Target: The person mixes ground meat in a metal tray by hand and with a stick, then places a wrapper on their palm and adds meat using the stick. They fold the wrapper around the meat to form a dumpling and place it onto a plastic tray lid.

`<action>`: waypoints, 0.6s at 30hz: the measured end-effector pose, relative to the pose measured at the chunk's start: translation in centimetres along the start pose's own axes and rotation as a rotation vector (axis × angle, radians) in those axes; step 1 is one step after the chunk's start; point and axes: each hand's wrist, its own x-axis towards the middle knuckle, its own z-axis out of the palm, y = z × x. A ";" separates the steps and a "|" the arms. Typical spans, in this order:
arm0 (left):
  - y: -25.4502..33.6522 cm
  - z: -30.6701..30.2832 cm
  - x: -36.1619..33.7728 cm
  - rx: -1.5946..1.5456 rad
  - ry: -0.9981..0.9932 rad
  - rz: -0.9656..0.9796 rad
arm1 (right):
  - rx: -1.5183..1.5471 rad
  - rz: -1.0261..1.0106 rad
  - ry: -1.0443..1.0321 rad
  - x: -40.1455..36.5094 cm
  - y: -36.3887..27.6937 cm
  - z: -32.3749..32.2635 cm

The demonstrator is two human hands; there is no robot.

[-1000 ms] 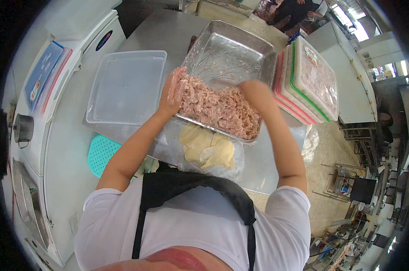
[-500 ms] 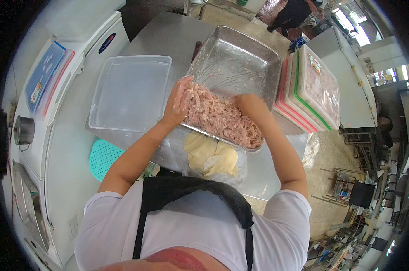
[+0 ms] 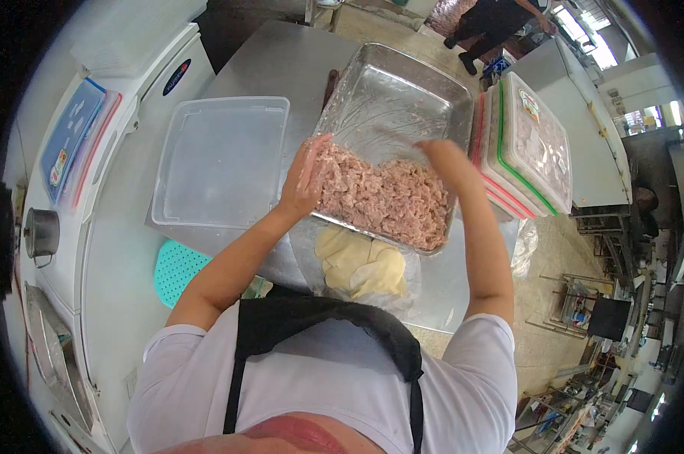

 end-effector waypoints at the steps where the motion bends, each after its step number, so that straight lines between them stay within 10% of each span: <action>1: 0.1 0.0 -0.1 0.012 0.001 -0.006 | -0.069 0.015 0.108 0.2 3.3 1.4; 5: -0.1 0.1 -0.1 0.027 0.032 0.025 | 0.033 0.448 0.045 -0.4 1.5 3.1; 7: -0.1 0.2 -0.1 0.039 0.054 0.061 | -0.002 0.031 -0.087 0.0 -1.4 4.4; 10: -0.2 0.2 -0.1 0.047 0.069 0.084 | 0.002 -0.069 -0.166 -0.3 -1.7 2.1; 13: 0.2 0.2 -0.1 0.063 0.064 0.049 | -0.084 0.210 0.125 0.9 4.4 2.2; 18: 0.2 0.4 -0.1 0.067 0.046 -0.004 | -0.157 0.227 0.003 4.4 7.7 7.5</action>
